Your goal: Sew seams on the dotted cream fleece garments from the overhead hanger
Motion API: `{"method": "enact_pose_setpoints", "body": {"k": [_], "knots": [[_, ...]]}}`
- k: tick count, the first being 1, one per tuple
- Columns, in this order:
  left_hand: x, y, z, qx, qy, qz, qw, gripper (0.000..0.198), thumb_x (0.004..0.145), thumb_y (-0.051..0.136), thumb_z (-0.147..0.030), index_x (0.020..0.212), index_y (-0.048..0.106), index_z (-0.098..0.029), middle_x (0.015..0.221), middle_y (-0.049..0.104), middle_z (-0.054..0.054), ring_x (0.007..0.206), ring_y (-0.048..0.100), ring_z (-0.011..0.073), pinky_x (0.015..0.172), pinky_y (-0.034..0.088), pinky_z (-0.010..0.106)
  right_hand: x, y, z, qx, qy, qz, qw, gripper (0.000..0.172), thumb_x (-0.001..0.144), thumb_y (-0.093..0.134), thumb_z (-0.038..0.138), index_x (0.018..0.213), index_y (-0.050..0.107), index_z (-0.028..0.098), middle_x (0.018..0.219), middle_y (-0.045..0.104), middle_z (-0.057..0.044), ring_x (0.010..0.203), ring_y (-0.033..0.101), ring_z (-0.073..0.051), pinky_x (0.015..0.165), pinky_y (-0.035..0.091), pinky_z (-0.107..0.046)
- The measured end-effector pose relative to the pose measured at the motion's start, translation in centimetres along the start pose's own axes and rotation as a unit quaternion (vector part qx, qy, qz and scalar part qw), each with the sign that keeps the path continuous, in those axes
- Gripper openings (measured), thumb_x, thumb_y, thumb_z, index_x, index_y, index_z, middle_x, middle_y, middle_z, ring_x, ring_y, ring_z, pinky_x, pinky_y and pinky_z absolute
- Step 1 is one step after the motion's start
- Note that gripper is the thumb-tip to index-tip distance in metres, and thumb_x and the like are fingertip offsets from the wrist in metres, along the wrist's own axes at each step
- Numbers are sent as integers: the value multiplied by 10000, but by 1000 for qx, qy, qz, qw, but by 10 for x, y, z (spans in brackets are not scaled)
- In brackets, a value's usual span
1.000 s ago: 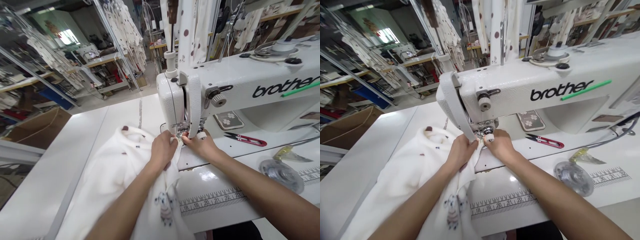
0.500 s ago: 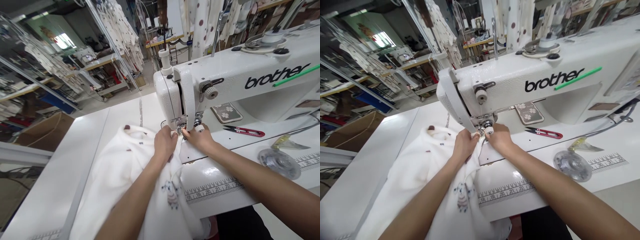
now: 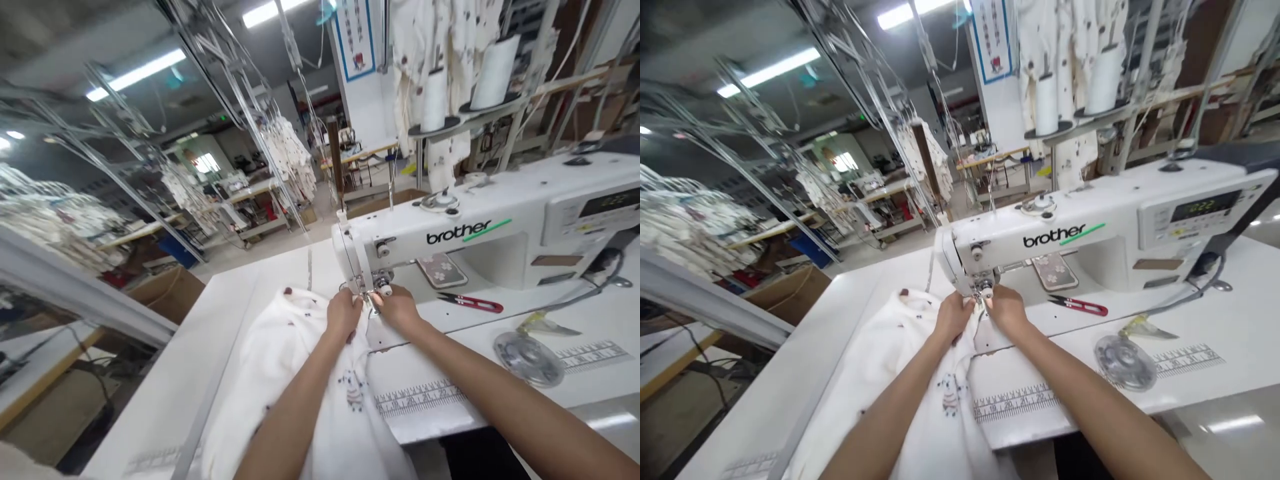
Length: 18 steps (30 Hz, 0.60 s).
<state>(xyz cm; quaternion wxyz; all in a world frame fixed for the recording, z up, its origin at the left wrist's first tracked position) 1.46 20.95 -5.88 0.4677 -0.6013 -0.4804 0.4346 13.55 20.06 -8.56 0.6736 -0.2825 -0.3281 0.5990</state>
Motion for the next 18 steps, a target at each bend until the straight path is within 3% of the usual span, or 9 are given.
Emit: {"method": "enact_pose_setpoints", "body": {"k": [4, 7, 10, 12, 14, 16, 18], "knots": [[-7, -24, 5, 9, 78, 60, 995, 265, 853, 373, -333, 875, 587, -180, 977, 648, 73, 952, 583, 231, 827, 394, 320, -11, -20, 4, 122, -33, 1, 992, 197, 810, 408, 202, 733, 579, 140, 756, 622, -105, 774, 561, -223, 680, 373, -291], [-13, -38, 12, 10, 96, 99, 990, 244, 808, 446, -365, 779, 596, -174, 860, 664, 68, 910, 590, 267, 877, 362, 391, -35, -25, 9, 239, -47, 42, 969, 228, 827, 359, 265, 797, 557, 154, 689, 588, -53, 632, 560, -186, 588, 409, -286], [-29, -44, 14, -19, 80, 119, 990, 230, 771, 491, -358, 817, 593, -157, 888, 659, 105, 900, 588, 282, 836, 394, 383, -69, -17, 23, 354, -51, 117, 926, 369, 833, 333, 445, 874, 539, 141, 702, 589, -47, 534, 563, -159, 479, 437, -270], [-52, -48, 10, -49, 61, 112, 991, 300, 813, 418, -399, 911, 568, -158, 1024, 625, 115, 962, 567, 256, 833, 409, 351, -92, -12, 37, 438, -46, 157, 884, 485, 805, 363, 568, 949, 520, 132, 779, 606, -68, 642, 605, -166, 551, 485, -276], [-86, -55, 2, -163, 34, 102, 981, 409, 852, 315, -487, 990, 526, -165, 1104, 582, 106, 1002, 546, 219, 843, 416, 322, -111, -13, 51, 531, -29, 177, 828, 556, 775, 430, 626, 1046, 474, 143, 848, 599, -70, 786, 603, -176, 677, 493, -292], [-126, -59, -9, -363, 2, 102, 926, 506, 846, 243, -583, 1026, 494, -183, 1091, 567, 89, 986, 544, 193, 827, 431, 304, -127, -22, 63, 587, -19, 164, 793, 554, 747, 522, 610, 1075, 440, 171, 877, 574, -52, 851, 571, -182, 742, 467, -300], [-163, -62, -21, -531, -24, 99, 841, 543, 817, 246, -644, 1042, 482, -209, 1057, 557, 76, 973, 539, 182, 808, 440, 293, -140, -37, 73, 565, -35, 129, 814, 481, 743, 578, 550, 1043, 443, 199, 898, 554, -31, 857, 543, -183, 755, 440, -295]]}}
Point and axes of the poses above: each hand's wrist, its own x-axis towards the middle knuckle, its own y-axis out of the palm, z = x × y, the point moved 6 cm from there along x, towards the middle knuckle
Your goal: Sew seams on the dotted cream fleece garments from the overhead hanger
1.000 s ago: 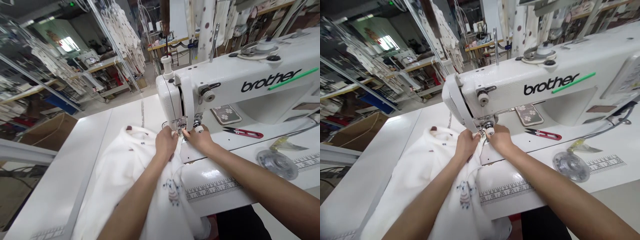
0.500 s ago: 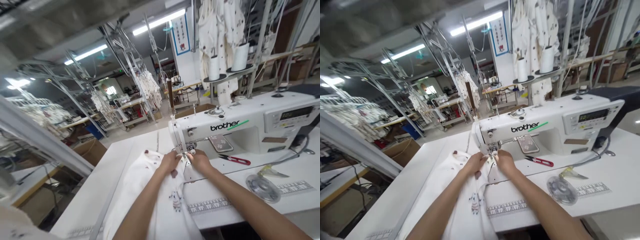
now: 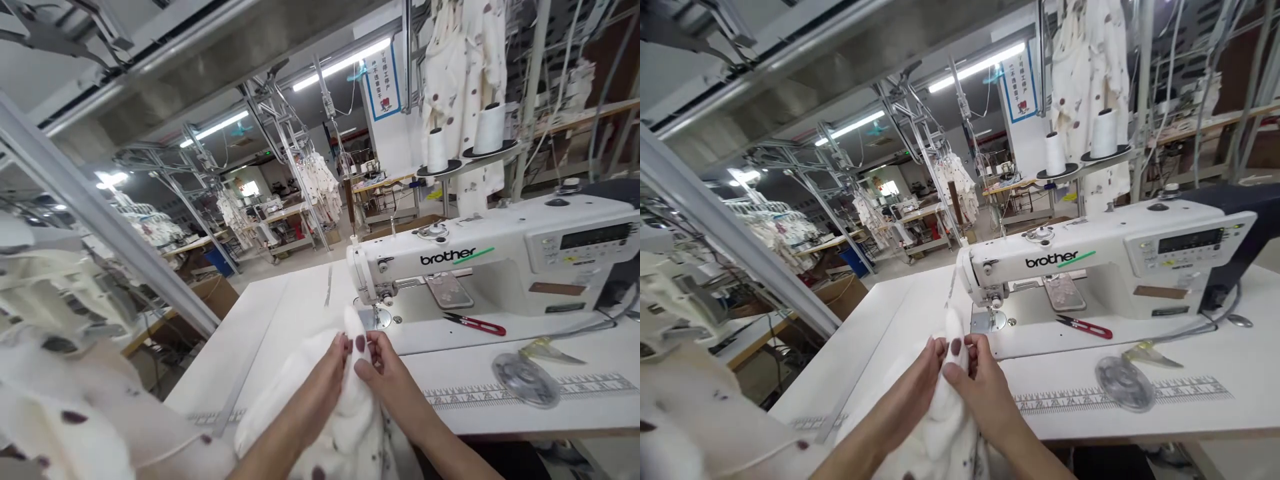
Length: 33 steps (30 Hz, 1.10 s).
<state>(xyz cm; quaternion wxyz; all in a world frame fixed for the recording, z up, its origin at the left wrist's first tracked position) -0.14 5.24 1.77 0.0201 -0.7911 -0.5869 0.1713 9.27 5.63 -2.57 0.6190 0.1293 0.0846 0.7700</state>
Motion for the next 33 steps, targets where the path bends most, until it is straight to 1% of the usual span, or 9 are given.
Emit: {"method": "enact_pose_setpoints", "body": {"k": [5, 8, 11, 14, 16, 20, 24, 27, 33], "knots": [[-40, 16, -12, -55, 89, -58, 993, 428, 737, 511, -596, 918, 497, -208, 901, 529, 40, 889, 513, 160, 782, 424, 255, -24, 3, 39, -88, -73, -6, 993, 239, 846, 474, 417, 961, 512, 212, 842, 552, -3, 794, 514, -163, 722, 402, -262], [-44, 6, -18, 18, 91, -56, 994, 385, 707, 595, -519, 863, 495, -181, 780, 519, 8, 704, 492, 120, 639, 418, 212, -29, -5, 37, 66, 22, 27, 997, 268, 807, 529, 397, 998, 544, 210, 797, 583, 0, 713, 527, -154, 653, 412, -243], [-45, -13, -19, 123, 68, -21, 990, 314, 774, 511, -479, 824, 535, -170, 680, 530, 0, 600, 473, 114, 557, 394, 208, -39, -1, 23, 225, 168, 127, 951, 316, 727, 636, 385, 950, 596, 165, 739, 613, -28, 628, 543, -154, 598, 413, -244], [-45, -36, -17, 318, 98, -104, 937, 236, 822, 427, -312, 892, 618, -192, 835, 620, 51, 786, 543, 186, 734, 432, 310, -51, -1, 9, 257, 231, 169, 923, 300, 712, 671, 377, 856, 632, 116, 687, 621, -61, 600, 554, -154, 606, 416, -251], [-43, -32, -13, 367, 147, -136, 909, 327, 807, 385, -201, 1042, 612, -219, 1084, 598, 76, 1011, 512, 222, 904, 379, 385, -54, -5, -1, 247, 233, 147, 929, 291, 721, 670, 384, 825, 637, 115, 660, 614, -55, 595, 556, -151, 609, 416, -248], [-29, 1, 12, 250, 127, -48, 958, 314, 841, 387, -279, 1083, 579, -224, 1056, 624, 43, 952, 560, 180, 829, 437, 298, -55, -13, -15, 158, 202, 124, 959, 321, 729, 656, 441, 859, 612, 152, 622, 562, 0, 557, 506, -126, 586, 397, -230], [-18, 7, 26, 217, 51, -81, 971, 211, 736, 578, -392, 794, 606, -191, 746, 640, -12, 704, 563, 152, 633, 422, 238, -59, -33, -17, -34, 128, 100, 986, 352, 792, 554, 513, 765, 555, 162, 615, 475, 28, 533, 391, -94, 493, 307, -193], [-19, 8, 25, 189, 90, -82, 974, 127, 745, 574, -304, 765, 621, -188, 761, 628, 1, 717, 556, 145, 650, 416, 233, -62, -43, -12, -137, 89, 113, 980, 374, 854, 446, 512, 765, 565, 169, 676, 501, 3, 620, 440, -130, 562, 357, -226], [-28, 18, 17, 184, 191, -69, 962, 209, 813, 455, -213, 858, 659, -218, 893, 613, 47, 831, 561, 164, 748, 437, 262, -45, -41, 21, -262, -53, 106, 958, 353, 868, 464, 386, 1196, 509, 263, 1143, 527, -63, 1007, 511, -205, 870, 402, -329]]}}
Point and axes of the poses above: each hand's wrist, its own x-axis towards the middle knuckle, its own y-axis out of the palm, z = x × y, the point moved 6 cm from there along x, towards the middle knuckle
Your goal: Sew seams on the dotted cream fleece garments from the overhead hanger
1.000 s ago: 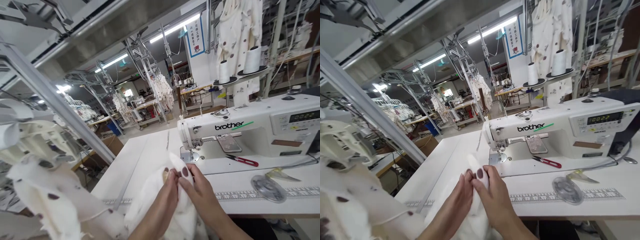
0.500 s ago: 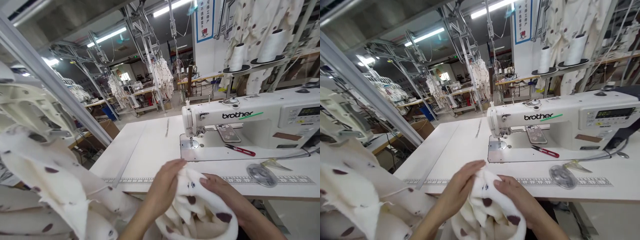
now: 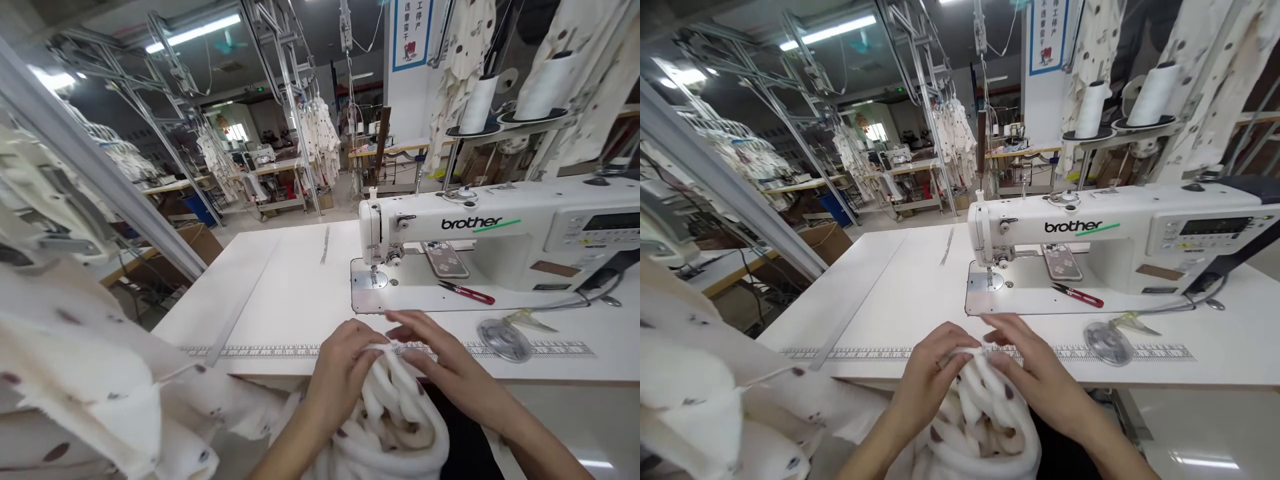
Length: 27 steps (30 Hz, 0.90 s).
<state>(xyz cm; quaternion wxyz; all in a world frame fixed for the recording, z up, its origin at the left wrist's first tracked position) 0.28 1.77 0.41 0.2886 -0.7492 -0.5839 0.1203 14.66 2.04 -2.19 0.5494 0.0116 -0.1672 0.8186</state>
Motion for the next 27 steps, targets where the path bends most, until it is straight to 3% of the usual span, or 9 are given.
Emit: {"method": "enact_pose_setpoints", "body": {"k": [3, 6, 11, 15, 18, 20, 22, 24, 27], "knots": [[-2, -1, 3, 16, -24, -31, 999, 138, 767, 524, -200, 805, 655, -217, 821, 619, 30, 775, 562, 163, 722, 438, 262, 8, 4, 6, -23, -6, 4, 1000, 222, 839, 509, 353, 997, 623, 248, 951, 629, -39, 874, 569, -190, 774, 444, -294], [-3, -1, 5, 19, -42, -24, 999, 94, 758, 559, -221, 768, 652, -213, 776, 604, 19, 712, 553, 147, 669, 427, 245, 12, 4, 5, -14, 33, -12, 999, 174, 807, 541, 365, 794, 635, 219, 694, 621, 6, 647, 552, -148, 603, 428, -242], [-3, 2, -5, 31, 31, 21, 999, 152, 802, 496, -205, 797, 648, -201, 788, 566, 38, 724, 541, 142, 677, 422, 248, 24, 8, -1, 94, 107, 81, 986, 242, 770, 572, 404, 696, 550, 175, 557, 510, 42, 504, 497, -102, 495, 402, -208], [-5, 3, -3, -14, 49, 2, 999, 113, 798, 514, -197, 773, 624, -194, 965, 565, 61, 832, 545, 150, 734, 437, 254, 29, 31, -20, 260, 210, 186, 924, 324, 653, 677, 439, 653, 529, 151, 482, 447, 61, 412, 415, -71, 402, 326, -171], [-10, 8, 0, -37, 64, 0, 997, 86, 805, 513, -178, 781, 594, -193, 1039, 584, 55, 904, 546, 154, 787, 433, 263, 25, 51, -34, 384, 267, 199, 861, 287, 579, 731, 331, 629, 533, 129, 520, 457, 54, 459, 400, -51, 458, 314, -160], [-13, 10, 1, -37, 82, -9, 996, 86, 816, 494, -156, 791, 569, -192, 949, 622, 37, 897, 551, 147, 792, 428, 261, 20, 57, -38, 414, 281, 179, 847, 282, 552, 740, 302, 625, 529, 129, 536, 454, 52, 486, 398, -55, 491, 318, -169], [-15, 8, 3, -22, 94, -41, 995, 111, 822, 467, -131, 799, 557, -191, 876, 627, 24, 870, 555, 141, 767, 428, 256, 17, 54, -39, 393, 271, 127, 869, 317, 600, 712, 393, 635, 523, 141, 544, 433, 53, 493, 378, -64, 489, 307, -179], [-15, 4, 7, -6, 91, -93, 991, 126, 826, 448, -129, 818, 558, -190, 863, 616, 24, 853, 557, 141, 744, 430, 256, 13, 44, -34, 325, 226, 51, 917, 378, 704, 597, 528, 683, 524, 158, 579, 435, 41, 525, 389, -85, 495, 311, -193], [-14, 1, 14, 7, 75, -154, 985, 115, 825, 443, -155, 839, 553, -186, 873, 595, 33, 843, 554, 145, 719, 431, 255, 4, 33, -21, 181, 150, -50, 971, 355, 766, 528, 535, 793, 513, 182, 661, 471, 26, 601, 431, -114, 537, 343, -211]]}}
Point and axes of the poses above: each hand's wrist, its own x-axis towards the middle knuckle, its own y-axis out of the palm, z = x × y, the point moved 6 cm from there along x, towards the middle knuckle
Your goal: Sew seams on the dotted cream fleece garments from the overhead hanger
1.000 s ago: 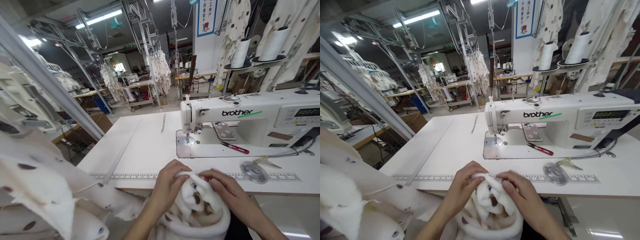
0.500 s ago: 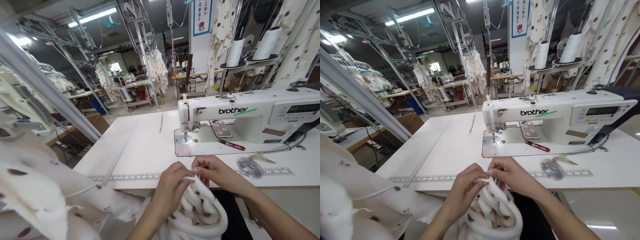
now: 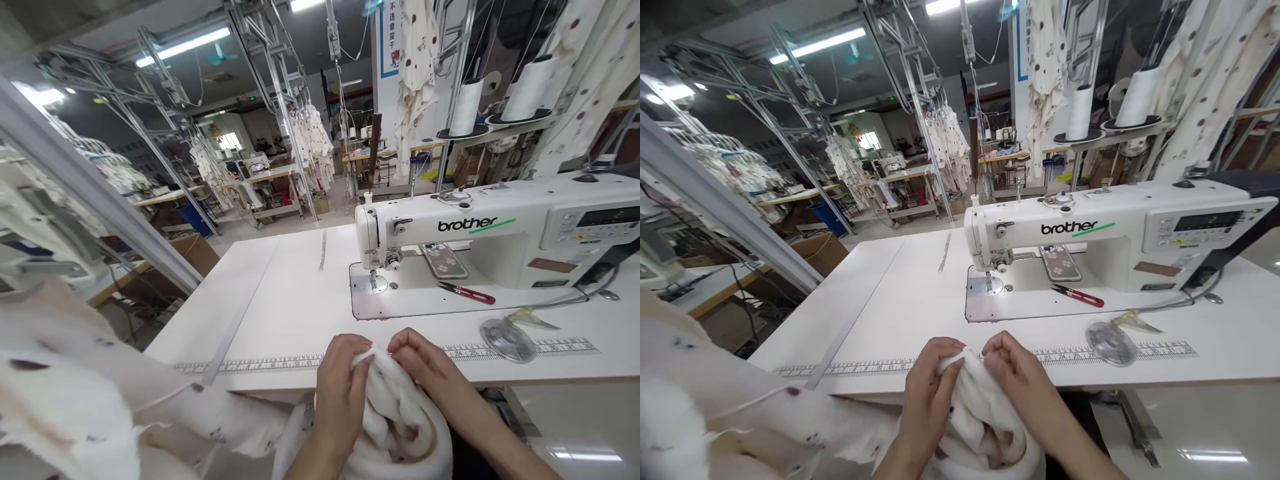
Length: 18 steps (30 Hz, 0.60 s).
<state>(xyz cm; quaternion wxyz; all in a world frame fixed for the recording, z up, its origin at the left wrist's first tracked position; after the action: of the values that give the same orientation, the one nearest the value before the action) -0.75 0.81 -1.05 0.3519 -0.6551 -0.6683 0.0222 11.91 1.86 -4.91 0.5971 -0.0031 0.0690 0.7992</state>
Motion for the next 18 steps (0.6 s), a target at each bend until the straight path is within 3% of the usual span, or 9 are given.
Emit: {"method": "enact_pose_setpoints", "body": {"k": [3, 5, 7, 9, 11, 14, 18], "knots": [[3, 2, 5, -27, -60, -2, 998, 62, 808, 478, -197, 802, 537, -180, 804, 568, 19, 767, 539, 136, 679, 424, 242, -11, -2, 9, -99, -32, -44, 994, 252, 802, 524, 441, 799, 507, 190, 653, 470, 34, 580, 432, -110, 532, 349, -211], [8, 4, 7, -94, -146, 35, 984, 88, 783, 534, -246, 848, 532, -185, 755, 538, -3, 690, 520, 118, 623, 420, 221, -11, -3, 20, -130, -44, -8, 991, 254, 847, 463, 419, 781, 529, 183, 632, 466, 32, 554, 428, -107, 498, 337, -205], [16, 6, 1, -156, -210, 104, 960, 247, 750, 588, -291, 975, 543, -200, 748, 520, -15, 648, 507, 106, 578, 415, 202, -6, -7, 38, -139, -59, 55, 987, 259, 861, 451, 397, 775, 555, 177, 636, 483, 28, 560, 441, -107, 488, 334, -196], [31, 3, -11, -160, -204, 165, 952, 333, 746, 596, -316, 1063, 574, -215, 806, 541, 2, 697, 529, 116, 618, 431, 207, 3, -14, 57, -150, -86, 114, 978, 247, 864, 462, 376, 777, 578, 176, 685, 529, 18, 609, 472, -113, 525, 355, -192], [50, -2, -20, -122, -157, 183, 963, 297, 766, 575, -319, 1042, 628, -223, 938, 574, 34, 848, 552, 150, 750, 437, 234, 15, -21, 71, -170, -130, 135, 967, 231, 870, 460, 351, 799, 597, 179, 751, 566, 9, 687, 503, -127, 601, 378, -197], [72, 2, -13, -117, -135, 208, 962, 240, 773, 562, -307, 960, 673, -206, 1029, 610, 49, 989, 543, 190, 877, 405, 270, 33, -28, 69, -193, -171, 95, 961, 207, 865, 462, 316, 810, 611, 184, 813, 591, 0, 760, 525, -143, 678, 378, -216], [84, 20, 25, -137, -216, 232, 939, 208, 678, 656, -326, 772, 674, -141, 794, 654, 37, 735, 581, 163, 674, 446, 243, 55, -35, 31, -165, -110, -16, 980, 197, 813, 521, 349, 752, 604, 182, 718, 583, 11, 701, 526, -150, 621, 379, -225]]}}
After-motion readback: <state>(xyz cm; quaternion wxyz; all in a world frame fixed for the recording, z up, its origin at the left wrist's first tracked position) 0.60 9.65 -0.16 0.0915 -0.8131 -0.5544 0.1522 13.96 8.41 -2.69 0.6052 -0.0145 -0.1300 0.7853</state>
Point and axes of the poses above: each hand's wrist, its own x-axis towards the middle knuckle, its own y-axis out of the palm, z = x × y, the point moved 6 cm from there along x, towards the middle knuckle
